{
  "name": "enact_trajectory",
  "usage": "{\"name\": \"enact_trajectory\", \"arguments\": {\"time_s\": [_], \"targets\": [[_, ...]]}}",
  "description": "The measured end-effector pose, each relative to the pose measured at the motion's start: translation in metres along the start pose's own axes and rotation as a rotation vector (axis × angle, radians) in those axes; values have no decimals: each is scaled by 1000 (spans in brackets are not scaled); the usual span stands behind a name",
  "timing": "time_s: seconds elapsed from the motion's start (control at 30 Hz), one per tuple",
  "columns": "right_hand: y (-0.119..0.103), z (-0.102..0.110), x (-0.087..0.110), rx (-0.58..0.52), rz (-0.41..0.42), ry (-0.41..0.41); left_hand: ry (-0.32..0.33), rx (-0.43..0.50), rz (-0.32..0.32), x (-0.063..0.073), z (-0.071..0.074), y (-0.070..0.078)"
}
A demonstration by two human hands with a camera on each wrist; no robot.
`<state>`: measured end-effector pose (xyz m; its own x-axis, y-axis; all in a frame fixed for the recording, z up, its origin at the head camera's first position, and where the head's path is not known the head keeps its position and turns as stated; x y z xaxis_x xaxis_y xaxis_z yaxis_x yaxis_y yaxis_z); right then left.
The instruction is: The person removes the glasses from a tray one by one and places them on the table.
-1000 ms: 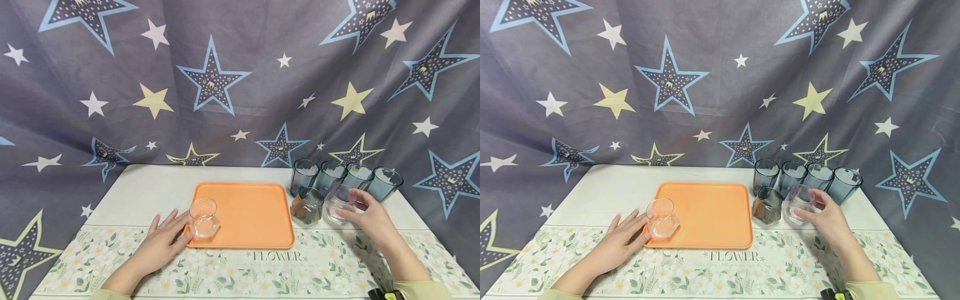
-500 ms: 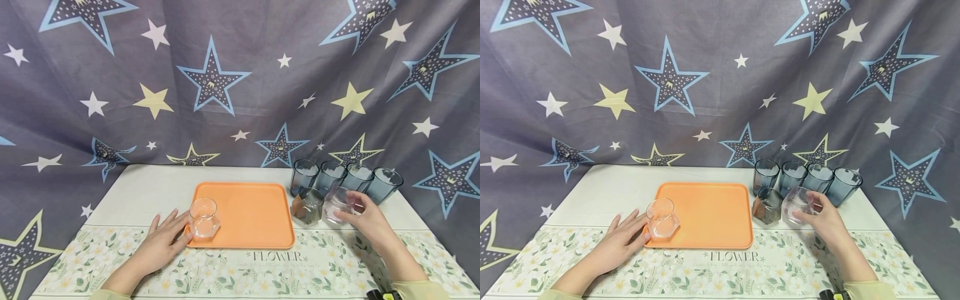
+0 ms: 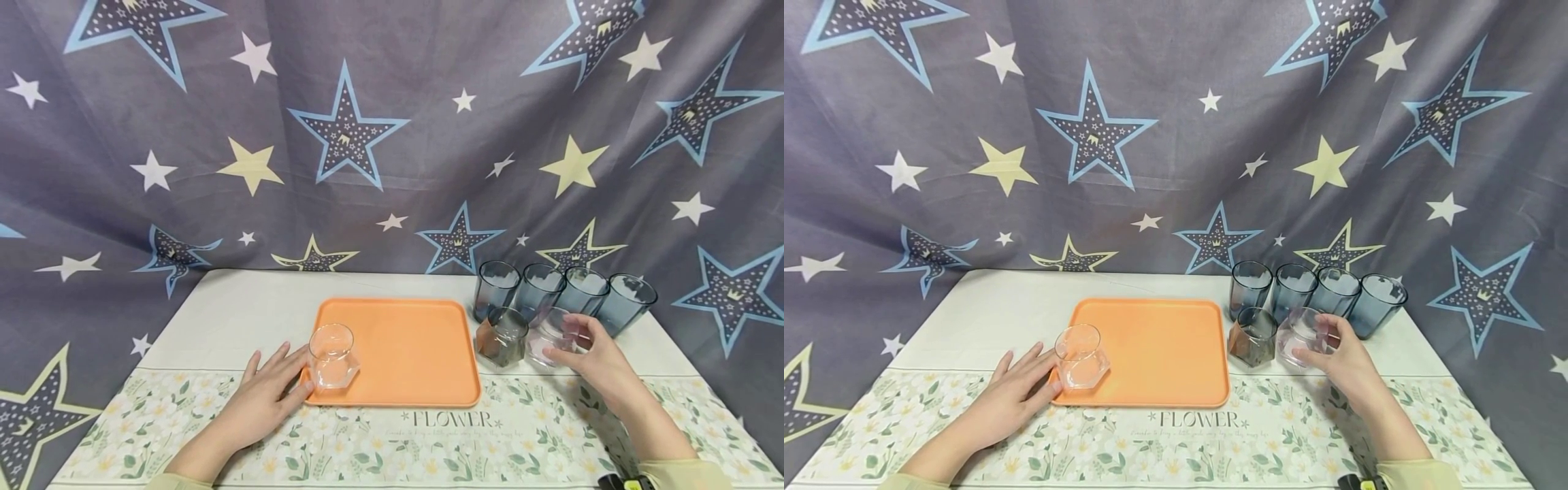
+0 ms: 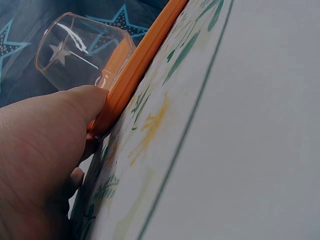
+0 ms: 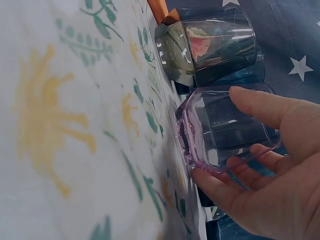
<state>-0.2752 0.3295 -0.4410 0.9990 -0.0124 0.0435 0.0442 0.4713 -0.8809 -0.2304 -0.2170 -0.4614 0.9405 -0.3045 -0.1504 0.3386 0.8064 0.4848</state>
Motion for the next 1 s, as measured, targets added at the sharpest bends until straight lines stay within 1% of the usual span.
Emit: {"name": "enact_trajectory", "arguments": {"time_s": [0.33,0.53,0.77,0.87,1.0], "targets": [[0,1,-1,23,1,-8,-1,-1,4,1,1,0],[-8,4,2,36,4,-4,0,1,4,1,1,1],[-28,14,5,55,32,-3,4,1,0,0,-1,0],[-43,20,7,65,77,16,10,2,-5,1,0,0],[-65,25,10,96,150,76,8,4,-1,0,0,0]]}}
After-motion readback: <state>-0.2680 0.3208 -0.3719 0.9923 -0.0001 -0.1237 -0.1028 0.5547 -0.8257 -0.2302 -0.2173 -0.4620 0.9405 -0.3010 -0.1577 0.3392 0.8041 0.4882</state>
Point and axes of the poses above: each hand's wrist, its own x-axis away from the middle knuckle, its own z-axis out of the back of the hand, y = z × x, the point moved 8 cm from there along -x, towards the middle knuckle
